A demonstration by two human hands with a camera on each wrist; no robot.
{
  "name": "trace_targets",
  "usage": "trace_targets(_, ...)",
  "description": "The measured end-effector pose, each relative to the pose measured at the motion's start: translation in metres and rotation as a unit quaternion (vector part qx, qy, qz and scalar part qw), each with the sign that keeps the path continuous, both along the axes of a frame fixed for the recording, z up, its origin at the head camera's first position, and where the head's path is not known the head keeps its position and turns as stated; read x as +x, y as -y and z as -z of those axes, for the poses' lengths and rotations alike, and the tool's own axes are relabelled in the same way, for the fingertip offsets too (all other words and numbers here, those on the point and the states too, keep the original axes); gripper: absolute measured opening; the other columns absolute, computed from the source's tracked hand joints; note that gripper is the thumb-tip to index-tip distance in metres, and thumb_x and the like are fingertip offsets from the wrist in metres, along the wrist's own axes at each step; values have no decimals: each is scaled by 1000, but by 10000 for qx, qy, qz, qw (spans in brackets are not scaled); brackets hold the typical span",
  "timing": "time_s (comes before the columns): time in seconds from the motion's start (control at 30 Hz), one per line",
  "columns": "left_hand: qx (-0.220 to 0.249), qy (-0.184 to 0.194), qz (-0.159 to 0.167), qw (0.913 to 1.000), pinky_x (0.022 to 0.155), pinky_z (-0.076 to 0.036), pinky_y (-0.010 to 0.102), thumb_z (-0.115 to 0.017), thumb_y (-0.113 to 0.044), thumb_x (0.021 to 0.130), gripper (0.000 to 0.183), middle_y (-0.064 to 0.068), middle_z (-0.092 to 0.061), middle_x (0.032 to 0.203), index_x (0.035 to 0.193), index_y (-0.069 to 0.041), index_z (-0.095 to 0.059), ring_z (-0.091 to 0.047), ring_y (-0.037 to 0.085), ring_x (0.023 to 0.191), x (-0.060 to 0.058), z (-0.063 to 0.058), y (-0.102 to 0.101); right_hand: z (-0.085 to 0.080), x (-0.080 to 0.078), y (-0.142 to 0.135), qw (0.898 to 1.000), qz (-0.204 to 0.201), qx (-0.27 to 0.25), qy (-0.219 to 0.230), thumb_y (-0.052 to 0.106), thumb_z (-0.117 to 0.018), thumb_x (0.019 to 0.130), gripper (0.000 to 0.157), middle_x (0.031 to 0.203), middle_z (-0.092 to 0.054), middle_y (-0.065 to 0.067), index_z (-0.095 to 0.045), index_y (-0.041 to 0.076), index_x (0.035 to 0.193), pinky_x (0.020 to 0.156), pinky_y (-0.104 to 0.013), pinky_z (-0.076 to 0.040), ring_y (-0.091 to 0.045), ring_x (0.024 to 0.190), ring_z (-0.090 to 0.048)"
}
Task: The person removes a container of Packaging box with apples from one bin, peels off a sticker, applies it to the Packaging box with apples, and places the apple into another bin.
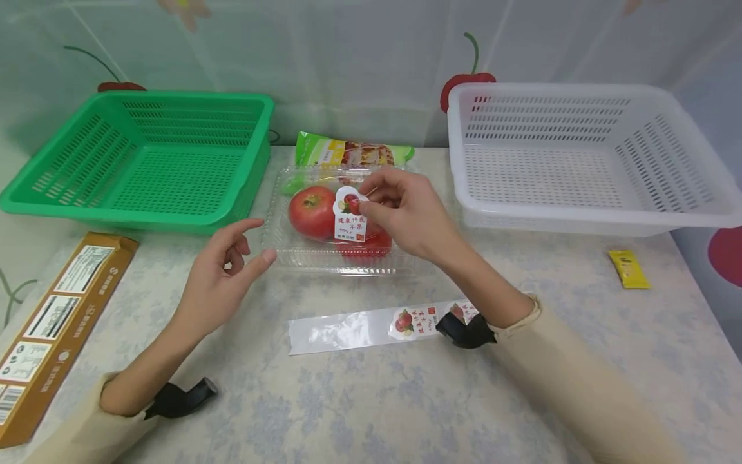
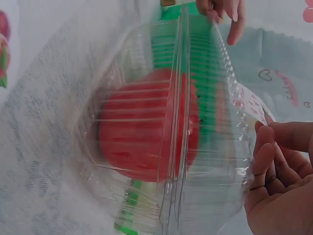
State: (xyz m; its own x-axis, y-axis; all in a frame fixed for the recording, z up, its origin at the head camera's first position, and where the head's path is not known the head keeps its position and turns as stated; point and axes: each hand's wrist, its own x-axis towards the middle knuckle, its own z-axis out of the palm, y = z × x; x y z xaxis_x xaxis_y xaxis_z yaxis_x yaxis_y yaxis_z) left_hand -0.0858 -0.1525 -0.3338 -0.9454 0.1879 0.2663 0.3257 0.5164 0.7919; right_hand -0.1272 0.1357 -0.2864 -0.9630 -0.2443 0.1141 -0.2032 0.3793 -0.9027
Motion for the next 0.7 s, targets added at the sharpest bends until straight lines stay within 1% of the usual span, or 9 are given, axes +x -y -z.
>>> trace_targets(0.07, -42, 309, -73, 9995, 59, -33, 33, -72, -24, 93, 45, 12, -47, 97, 135, -12, -59, -39, 21, 67, -5, 2, 1, 0, -7, 4, 9999, 79, 88, -7, 9, -69, 92, 17, 86, -68, -11, -66, 1, 107, 56, -27, -48, -28, 67, -57)
trace_targets(0.13, 53, 590, -107, 9982, 62, -35, 35, -71, -26, 93, 46, 16, -47, 105, 135, -11, -59, -41, 22, 71, -10, 4, 2, 1, -13, 8, 9997, 151, 176, 7, 10, -69, 92, 17, 86, -69, -10, -66, 3, 107, 56, -27, -47, -29, 68, -58)
trace_targets(0.23, 314, 808, -143, 9961, 67, -37, 37, -71, -24, 93, 46, 20, -48, 113, 135, -9, -59, -45, 22, 77, -14, 8, 3, 2, -19, 14, 9998, 117, 140, 58, 8, -69, 92, 15, 86, -69, -10, -67, 3, 106, 60, -27, -49, -28, 71, -60)
trace_targets(0.33, 504, 878, -110, 9948, 69, -39, 36, -72, -21, 93, 47, 16, -50, 122, 136, -9, -59, -50, 22, 78, -15, 12, 4, 3, -23, 18, 9999, -32, 79, 66, 5, -68, 92, 14, 87, -70, -11, -67, 1, 105, 64, -28, -52, -26, 74, -62)
trace_targets(0.47, 594, 877, -34, 9944, 65, -41, 31, -71, -19, 93, 47, 9, -50, 131, 138, -10, -59, -53, 20, 79, -15, 14, 5, 7, -26, 21, 9997, -198, 117, -45, 1, -66, 92, 11, 88, -69, -12, -66, -1, 103, 65, -27, -51, -26, 74, -62)
trace_targets(0.6, 598, 836, -18, 9947, 63, -43, 28, -71, -18, 93, 46, 6, -50, 132, 137, -10, -59, -53, 19, 80, -15, 14, 4, 10, -28, 23, 9987, -283, 325, -285, 2, -67, 93, 7, 88, -68, -11, -67, 0, 100, 64, -26, -48, -24, 73, -59)
trace_targets(0.7, 613, 855, 2, 9945, 65, -44, 28, -71, -18, 93, 46, 6, -51, 132, 137, -10, -59, -53, 20, 80, -15, 14, 4, 10, -29, 23, 9982, -225, 401, -397, 3, -67, 92, 7, 88, -67, -10, -68, 1, 99, 63, -26, -47, -22, 73, -58)
